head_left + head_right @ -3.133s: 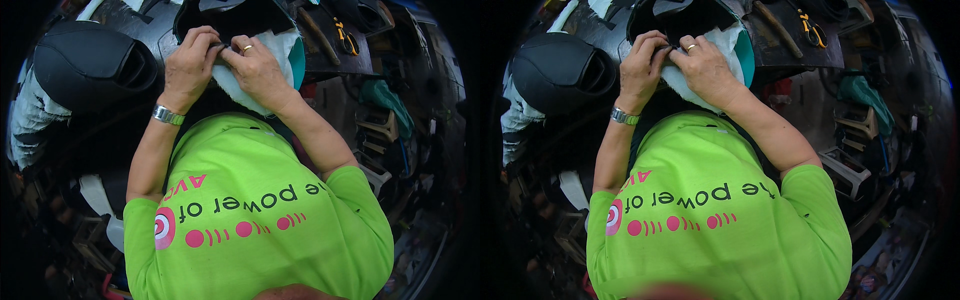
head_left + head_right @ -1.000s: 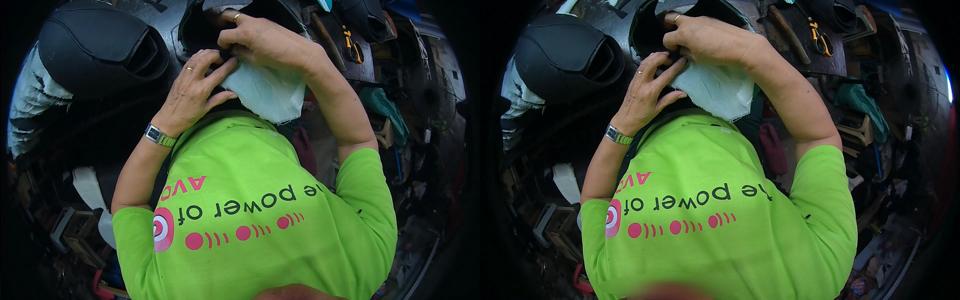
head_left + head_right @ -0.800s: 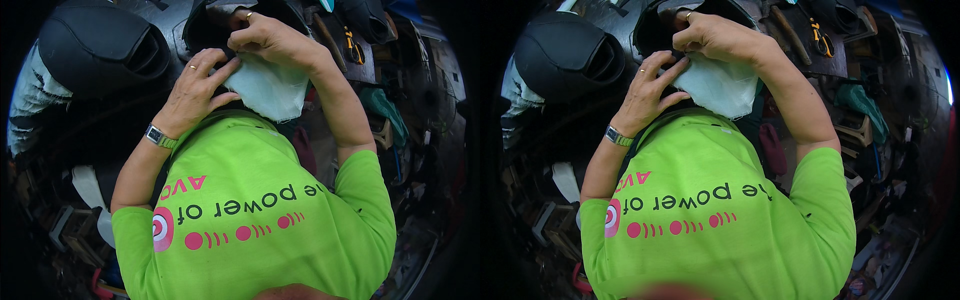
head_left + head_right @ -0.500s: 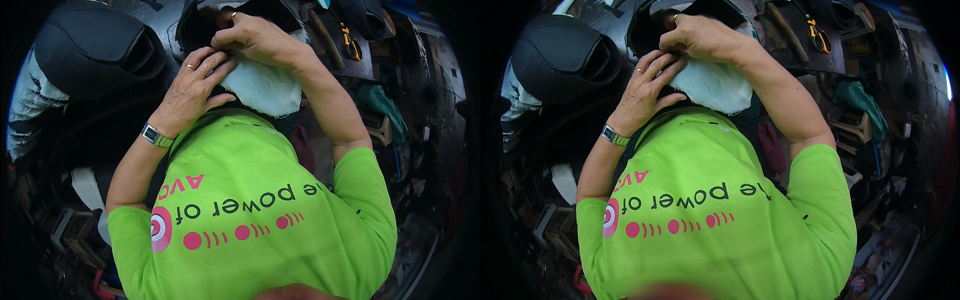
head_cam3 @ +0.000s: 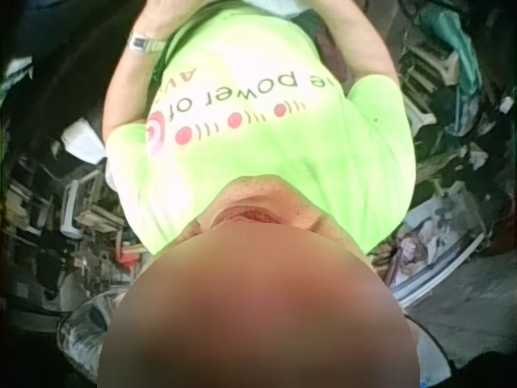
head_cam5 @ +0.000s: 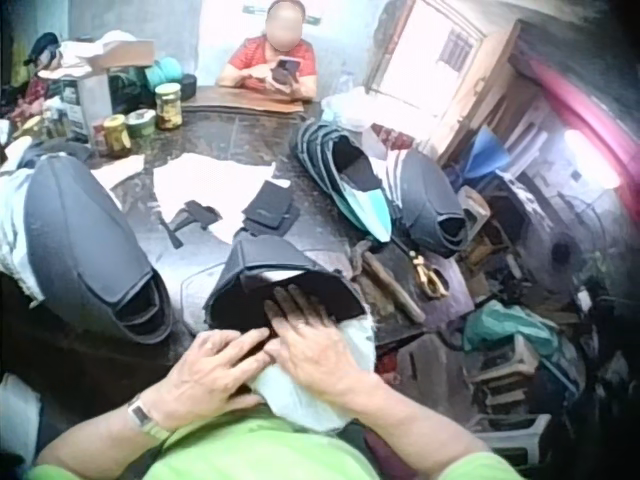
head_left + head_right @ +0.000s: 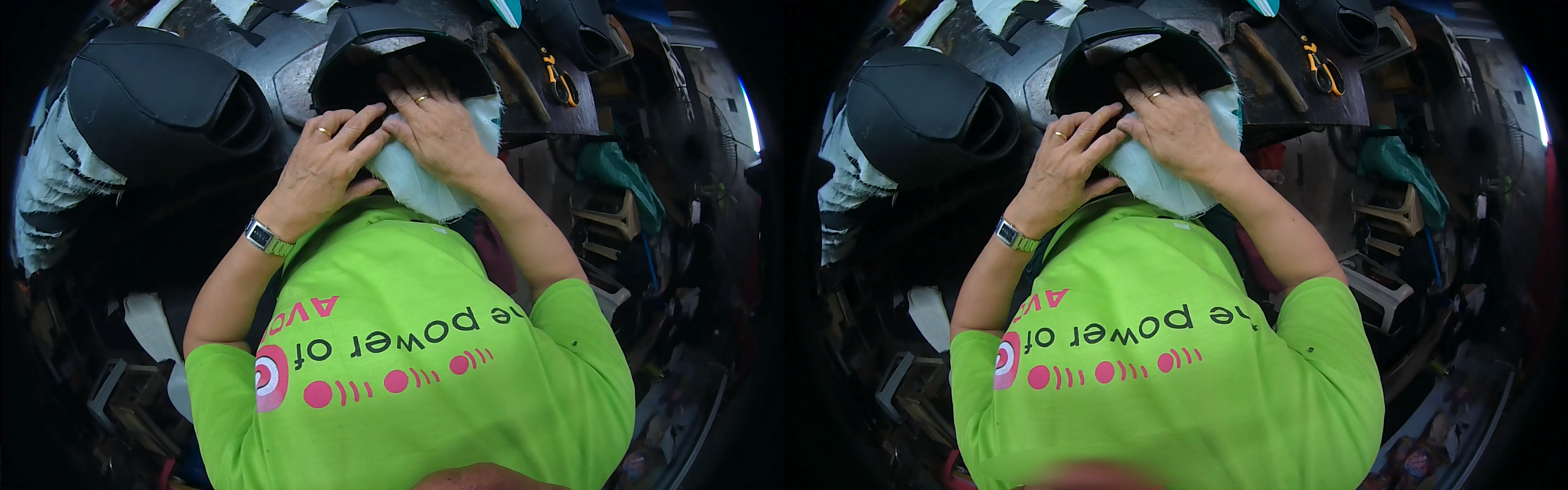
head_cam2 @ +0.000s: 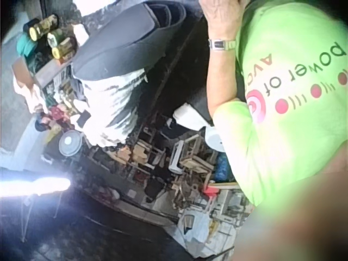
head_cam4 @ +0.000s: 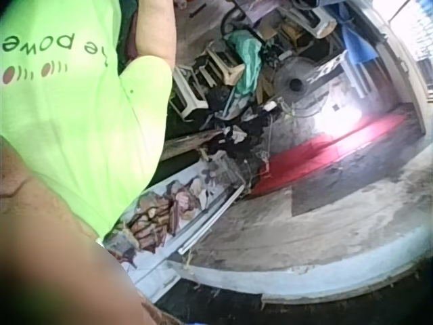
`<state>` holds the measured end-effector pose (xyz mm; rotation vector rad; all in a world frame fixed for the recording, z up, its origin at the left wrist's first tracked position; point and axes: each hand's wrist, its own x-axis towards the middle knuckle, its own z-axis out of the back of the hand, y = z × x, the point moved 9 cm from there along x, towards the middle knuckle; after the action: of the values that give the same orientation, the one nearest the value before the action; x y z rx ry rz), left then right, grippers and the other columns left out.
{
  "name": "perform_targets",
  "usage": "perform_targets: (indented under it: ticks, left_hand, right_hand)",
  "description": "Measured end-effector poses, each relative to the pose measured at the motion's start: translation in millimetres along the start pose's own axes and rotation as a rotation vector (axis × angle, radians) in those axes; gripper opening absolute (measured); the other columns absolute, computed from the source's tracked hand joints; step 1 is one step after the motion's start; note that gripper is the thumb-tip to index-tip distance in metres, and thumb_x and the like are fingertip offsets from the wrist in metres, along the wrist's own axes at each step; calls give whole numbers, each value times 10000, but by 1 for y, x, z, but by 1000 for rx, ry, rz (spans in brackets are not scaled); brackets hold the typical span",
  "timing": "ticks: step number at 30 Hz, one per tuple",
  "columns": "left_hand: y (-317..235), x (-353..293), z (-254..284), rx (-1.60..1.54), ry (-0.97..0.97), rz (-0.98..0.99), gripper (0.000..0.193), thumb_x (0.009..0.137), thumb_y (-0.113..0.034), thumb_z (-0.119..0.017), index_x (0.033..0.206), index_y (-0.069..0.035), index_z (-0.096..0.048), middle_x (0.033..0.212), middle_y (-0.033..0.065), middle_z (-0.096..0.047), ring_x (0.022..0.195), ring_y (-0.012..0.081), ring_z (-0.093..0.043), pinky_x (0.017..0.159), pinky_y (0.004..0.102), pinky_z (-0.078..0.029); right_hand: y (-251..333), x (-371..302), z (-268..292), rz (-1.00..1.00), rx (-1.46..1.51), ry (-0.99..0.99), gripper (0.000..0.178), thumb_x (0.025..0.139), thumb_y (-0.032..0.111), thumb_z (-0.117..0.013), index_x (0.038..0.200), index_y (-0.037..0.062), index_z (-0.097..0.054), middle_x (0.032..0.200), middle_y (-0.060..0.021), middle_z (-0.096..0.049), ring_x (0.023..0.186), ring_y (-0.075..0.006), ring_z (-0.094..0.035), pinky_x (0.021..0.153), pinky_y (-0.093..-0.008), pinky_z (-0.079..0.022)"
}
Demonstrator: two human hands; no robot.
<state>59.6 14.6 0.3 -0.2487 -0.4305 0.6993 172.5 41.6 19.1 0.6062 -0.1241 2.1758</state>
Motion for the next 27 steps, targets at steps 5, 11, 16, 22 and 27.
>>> perform_targets:
  ticks: [5, 11, 16, 22, 27]
  left_hand:
    - [-2, -2, -7, 36, 34, 3, 785, 726, -256, -856, 1434, -120, -546, 1556, 65, -460, 1299, 289, -489, 1122, 426, -408]
    - [-10, 0, -2, 24, 3, 17, 798, 748, -260, -854, 1461, -121, -524, 1587, 85, -437, 1434, 291, -418, 1202, 448, -345]
    - [-13, 9, 52, -283, -187, -49, 632, 795, -145, -859, 1376, -88, -617, 1263, 95, -716, 1172, 313, -689, 1100, 470, -477]
    - [48, 71, 130, -303, -501, 209, 533, 954, -233, -709, 1445, -96, -551, 1334, 143, -620, 1215, 245, -597, 1067, 333, -448]
    - [90, 127, 62, -292, -142, 244, 901, 817, -374, -830, 1541, -34, -416, 1523, 291, -463, 1458, 396, -403, 1219, 407, -302]
  right_hand:
    - [-36, -24, -36, -305, -55, 625, 638, 1009, 574, -484, 1521, 195, -501, 1374, -255, -587, 1351, -390, -506, 1211, -588, -243]
    - [-36, -10, -28, -168, -64, 477, 644, 1006, 591, -504, 1557, 262, -458, 1402, -273, -573, 1375, -398, -492, 1226, -614, -160]
    - [-80, -17, 40, -277, 1107, -156, 443, 1016, 208, -628, 1415, 22, -582, 1388, -173, -621, 1202, -268, -658, 1010, -401, -524]
    - [-161, -55, 84, -554, -76, -232, 403, 951, 141, -671, 1337, 38, -620, 1219, -193, -669, 1132, -322, -668, 950, -401, -535]
    - [-207, -79, 25, -710, -215, 42, 451, 924, 169, -644, 1369, 107, -609, 1168, -217, -664, 1090, -443, -637, 952, -503, -513]
